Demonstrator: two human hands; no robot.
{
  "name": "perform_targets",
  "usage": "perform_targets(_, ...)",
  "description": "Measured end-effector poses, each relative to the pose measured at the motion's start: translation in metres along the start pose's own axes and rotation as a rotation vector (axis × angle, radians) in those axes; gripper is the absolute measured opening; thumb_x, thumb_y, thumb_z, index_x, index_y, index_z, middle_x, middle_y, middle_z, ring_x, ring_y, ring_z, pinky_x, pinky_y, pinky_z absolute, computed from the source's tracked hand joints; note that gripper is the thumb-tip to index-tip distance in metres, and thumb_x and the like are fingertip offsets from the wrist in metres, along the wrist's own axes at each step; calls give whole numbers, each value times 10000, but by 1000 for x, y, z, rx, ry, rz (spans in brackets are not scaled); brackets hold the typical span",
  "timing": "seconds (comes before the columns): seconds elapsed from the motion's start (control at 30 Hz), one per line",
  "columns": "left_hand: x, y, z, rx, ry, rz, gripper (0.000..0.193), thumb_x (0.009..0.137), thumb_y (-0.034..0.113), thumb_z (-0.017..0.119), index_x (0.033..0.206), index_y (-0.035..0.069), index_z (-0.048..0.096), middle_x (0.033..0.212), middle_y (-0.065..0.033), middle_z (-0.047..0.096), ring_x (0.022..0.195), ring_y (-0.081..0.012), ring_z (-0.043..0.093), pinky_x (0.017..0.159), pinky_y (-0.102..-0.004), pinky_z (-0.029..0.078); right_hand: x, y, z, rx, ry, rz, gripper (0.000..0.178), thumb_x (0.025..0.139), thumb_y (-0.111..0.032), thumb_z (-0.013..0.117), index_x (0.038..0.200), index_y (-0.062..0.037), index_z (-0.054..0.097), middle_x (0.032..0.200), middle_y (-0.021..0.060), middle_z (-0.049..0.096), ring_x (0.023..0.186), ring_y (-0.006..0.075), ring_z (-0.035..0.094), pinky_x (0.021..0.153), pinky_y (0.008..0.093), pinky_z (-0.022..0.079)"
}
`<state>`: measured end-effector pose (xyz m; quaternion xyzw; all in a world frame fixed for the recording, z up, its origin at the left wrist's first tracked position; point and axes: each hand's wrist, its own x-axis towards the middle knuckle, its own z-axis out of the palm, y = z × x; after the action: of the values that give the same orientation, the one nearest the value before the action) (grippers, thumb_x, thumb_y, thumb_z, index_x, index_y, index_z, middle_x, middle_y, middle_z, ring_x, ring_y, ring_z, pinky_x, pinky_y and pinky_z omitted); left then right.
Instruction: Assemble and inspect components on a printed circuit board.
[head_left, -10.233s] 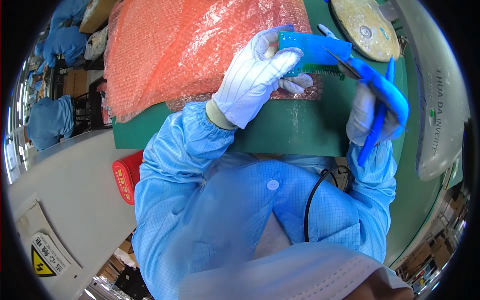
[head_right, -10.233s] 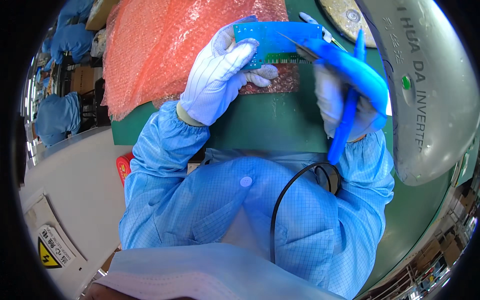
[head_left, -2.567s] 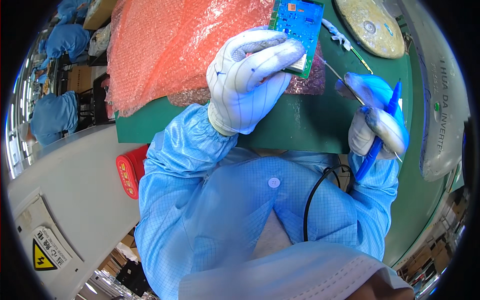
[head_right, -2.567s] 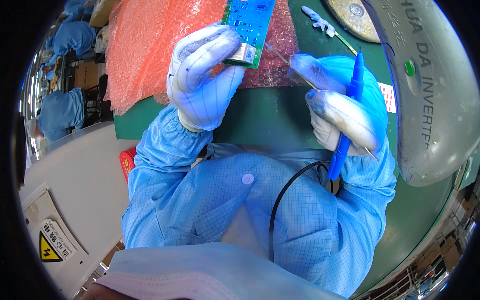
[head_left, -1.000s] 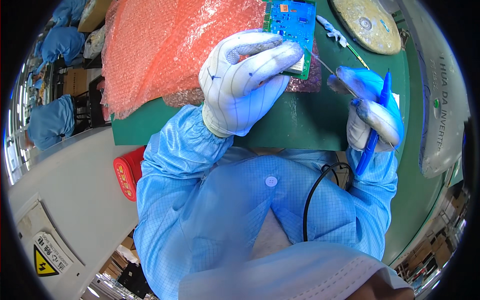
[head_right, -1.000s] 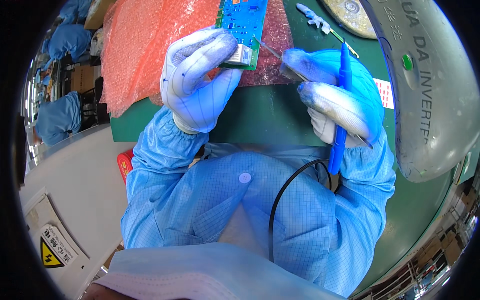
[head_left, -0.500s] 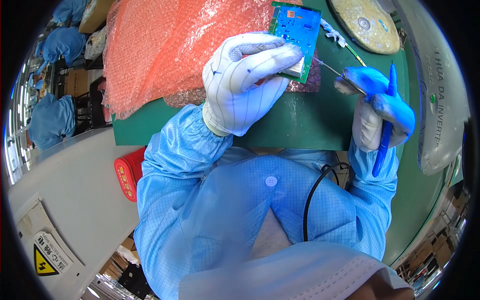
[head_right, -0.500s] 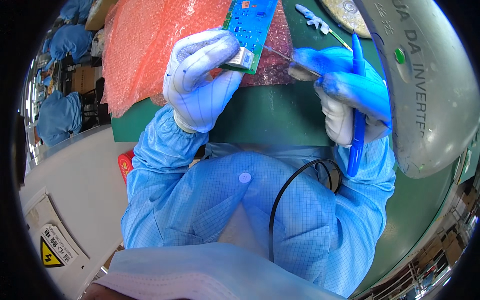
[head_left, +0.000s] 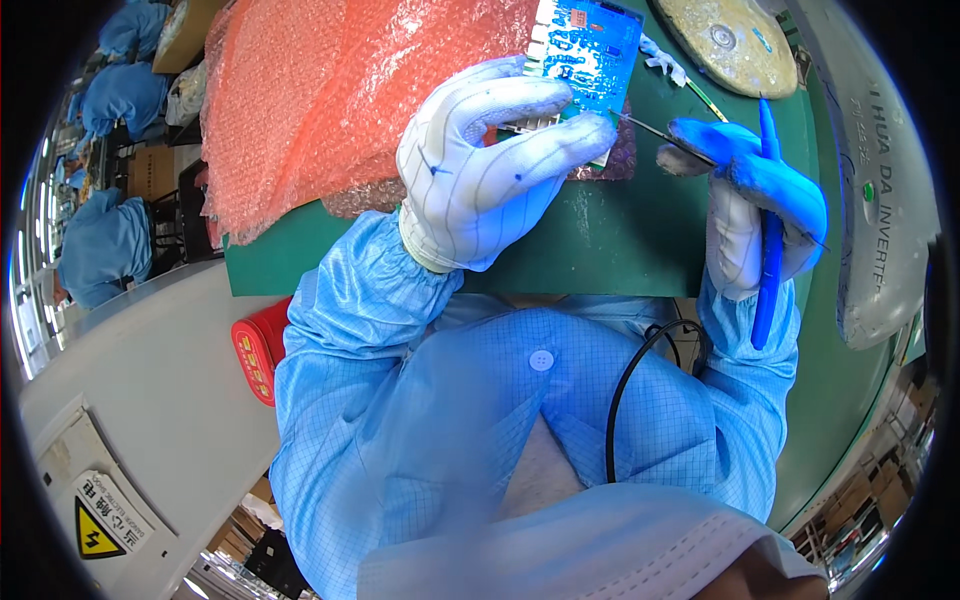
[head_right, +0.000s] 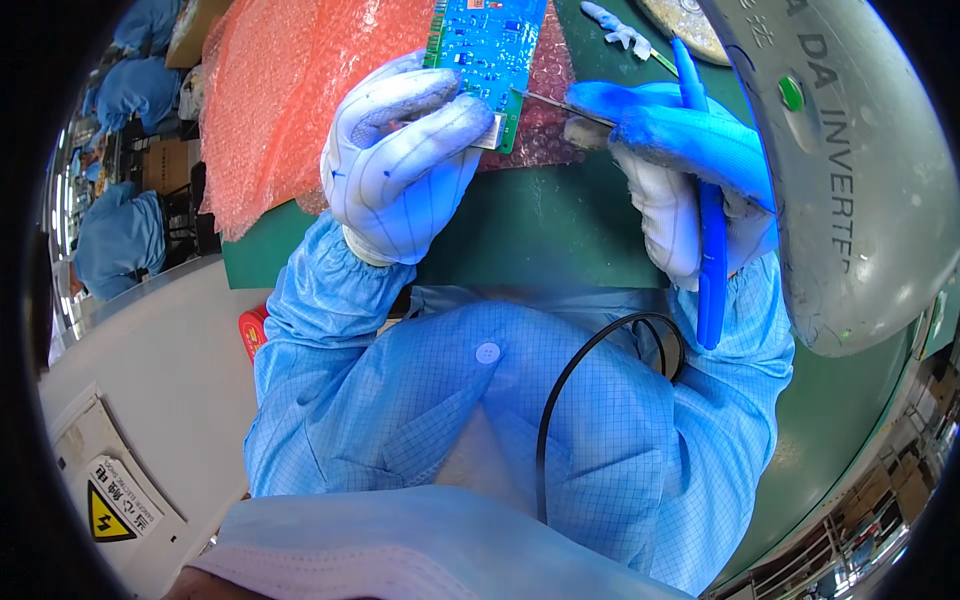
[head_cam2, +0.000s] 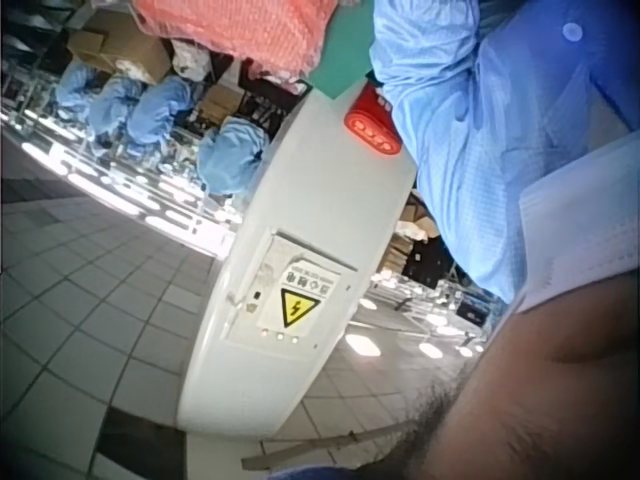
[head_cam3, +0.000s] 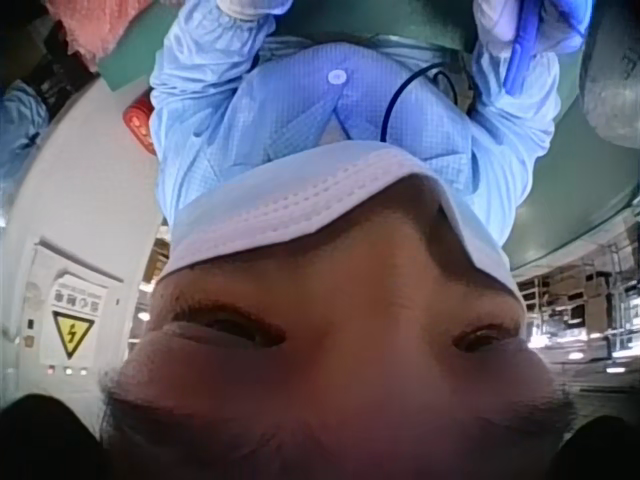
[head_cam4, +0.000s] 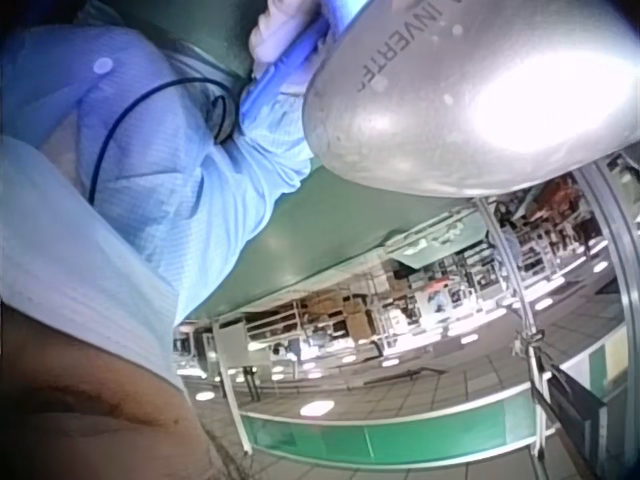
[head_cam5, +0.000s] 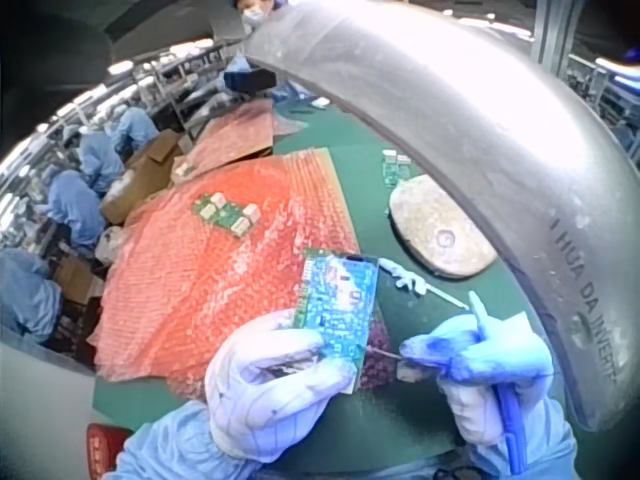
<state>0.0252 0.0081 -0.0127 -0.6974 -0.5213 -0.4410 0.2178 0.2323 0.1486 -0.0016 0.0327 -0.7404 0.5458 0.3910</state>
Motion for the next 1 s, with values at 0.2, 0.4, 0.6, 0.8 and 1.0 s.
perform_targets(0.2, 0, 1, 1, -37, 40, -31, 367, 658, 6, 836, 974, 101, 675, 1010, -121, 637, 956, -287, 647, 828, -360, 564, -9, -8, 19, -90, 46, 186, 259, 895, -163, 637, 1111, -24, 606, 1074, 265, 625, 900, 389, 663, 788, 489, 556)
perform_targets(0.4, 0, 2, 2, -51, 40, -7, 384, 650, -17, 835, 979, 91, 667, 1018, -127, 637, 959, -285, 647, 826, -357, 563, -10, -19, 20, 205, 183, 406, 225, 903, -168, 628, 1116, -102, 599, 1073, 266, 620, 908, 394, 660, 807, 475, 554)
perform_targets(0.6, 0, 11, 6, -162, 145, -214, 396, 609, 65, 833, 970, 184, 722, 950, -45, 663, 892, -226, 651, 786, -380, 559, -7, -14, 25, -24, 110, 192, 277, 925, -165, 579, 1188, -84, 553, 1057, 271, 634, 858, 385, 665, 767, 487, 560)
perform_targets(0.8, -2, 2, 3, 21, 45, -40, 418, 623, -21, 843, 988, 94, 676, 998, -120, 645, 950, -270, 646, 830, -347, 552, -6, -1, 4, 122, 282, 39, 301, 973, -232, 466, 1197, -48, 550, 1157, 331, 579, 1023, 482, 605, 771, 525, 560)
perform_targets(1.0, -1, 6, 8, -42, 108, -159, 404, 602, 45, 824, 968, 176, 716, 960, -38, 655, 897, -231, 646, 740, -332, 551, -16, 13, -1, 261, 147, -54, 286, 964, -152, 513, 1231, -49, 518, 1189, 311, 579, 1029, 482, 610, 797, 570, 548)
